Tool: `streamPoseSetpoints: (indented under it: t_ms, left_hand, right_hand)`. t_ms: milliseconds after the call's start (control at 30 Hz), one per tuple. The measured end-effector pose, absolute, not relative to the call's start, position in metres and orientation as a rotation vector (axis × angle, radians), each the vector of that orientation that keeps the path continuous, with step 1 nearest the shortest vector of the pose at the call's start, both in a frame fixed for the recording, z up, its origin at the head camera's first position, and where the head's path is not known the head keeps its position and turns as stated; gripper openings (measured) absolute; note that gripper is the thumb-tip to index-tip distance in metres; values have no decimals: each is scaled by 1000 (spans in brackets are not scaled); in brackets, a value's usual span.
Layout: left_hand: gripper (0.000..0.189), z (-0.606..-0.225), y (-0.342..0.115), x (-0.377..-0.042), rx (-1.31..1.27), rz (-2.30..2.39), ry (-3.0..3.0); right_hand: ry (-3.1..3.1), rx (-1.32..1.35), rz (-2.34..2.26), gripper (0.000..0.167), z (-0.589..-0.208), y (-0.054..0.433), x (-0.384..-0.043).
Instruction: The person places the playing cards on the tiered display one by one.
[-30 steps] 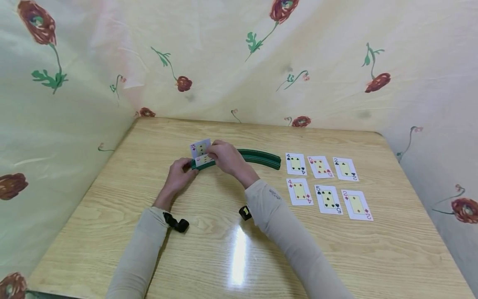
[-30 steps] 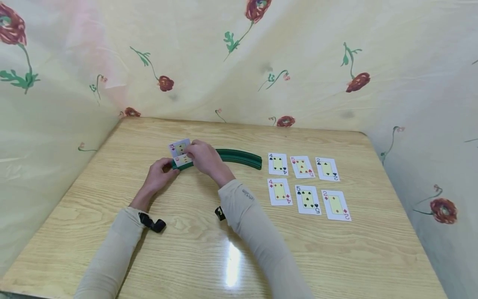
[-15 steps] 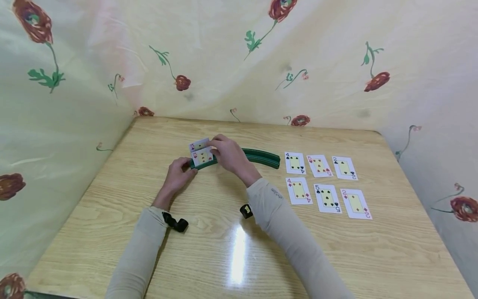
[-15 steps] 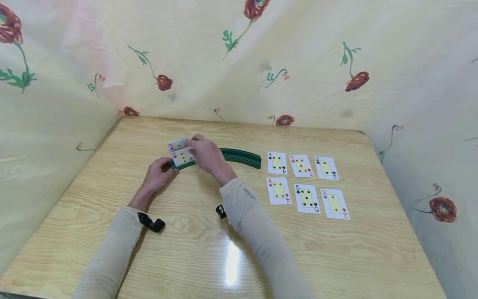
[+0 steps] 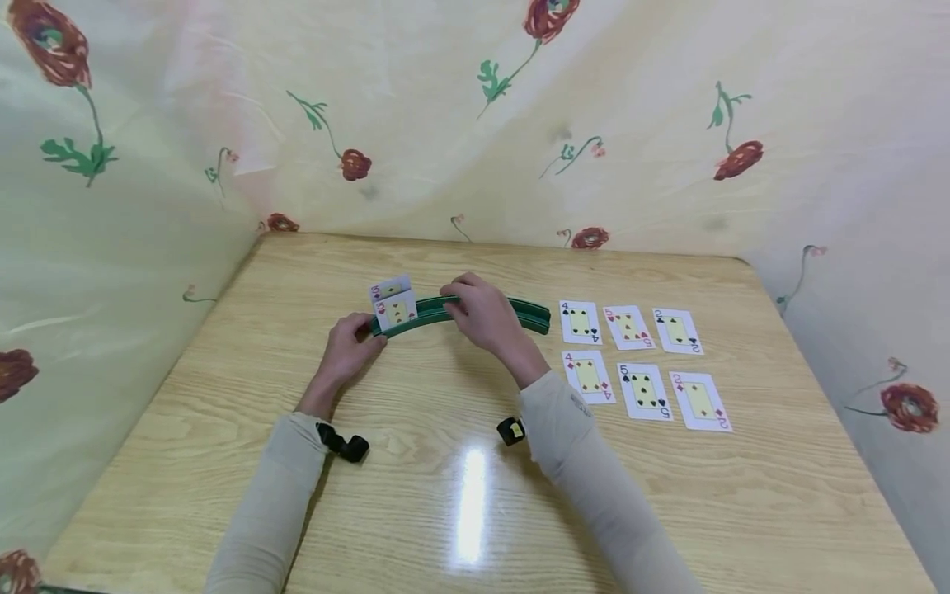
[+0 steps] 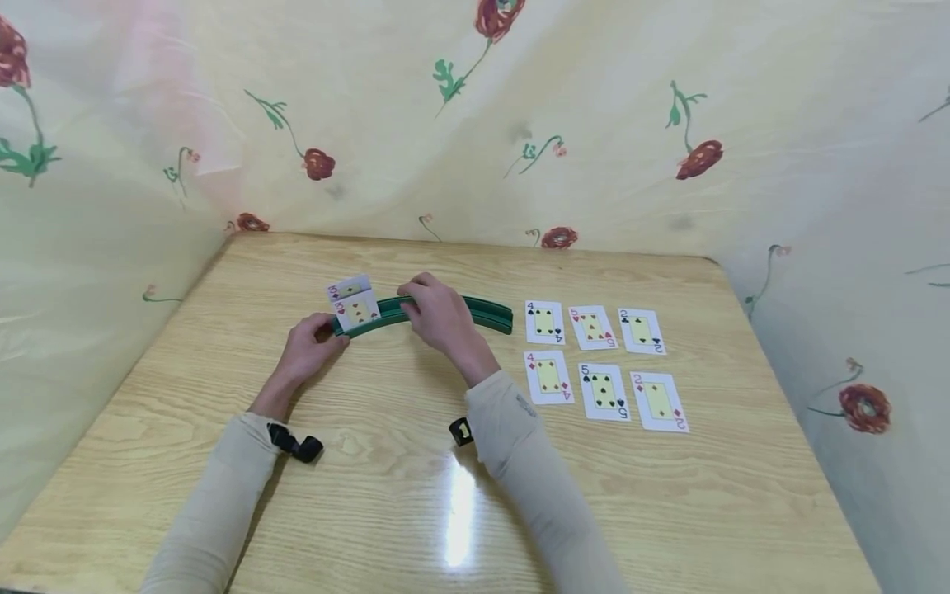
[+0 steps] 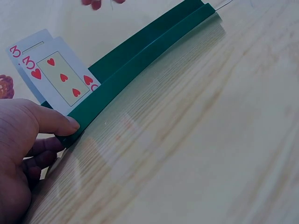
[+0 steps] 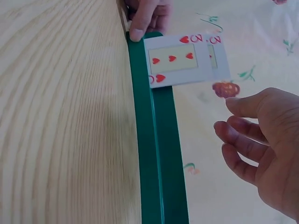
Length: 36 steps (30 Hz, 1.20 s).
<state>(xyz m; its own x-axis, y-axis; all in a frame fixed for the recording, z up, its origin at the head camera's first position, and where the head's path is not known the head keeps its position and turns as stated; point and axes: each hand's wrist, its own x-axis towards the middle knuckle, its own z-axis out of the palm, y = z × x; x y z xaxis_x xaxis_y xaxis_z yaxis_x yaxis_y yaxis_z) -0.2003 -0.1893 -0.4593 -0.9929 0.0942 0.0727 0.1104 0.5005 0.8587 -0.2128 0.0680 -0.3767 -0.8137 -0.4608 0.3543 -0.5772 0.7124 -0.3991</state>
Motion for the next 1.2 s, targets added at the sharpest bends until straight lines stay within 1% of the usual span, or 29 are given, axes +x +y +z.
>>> streamPoseSetpoints:
  t_ms: [533, 967, 1200]
  left_hand:
    - [37, -460, -191, -200, -170, -1535, -2724]
    - [37, -459, -191, -199, -170, -1576, -2716]
    - [37, -460, -191, -200, -167, -1566, -2718]
  right_hand:
    - [-2610, 724, 838, 21, -378, 122, -194]
    - [-2627, 608, 780, 21, -384, 176, -178]
    - [-2674, 463, 747, 23, -387, 211, -177]
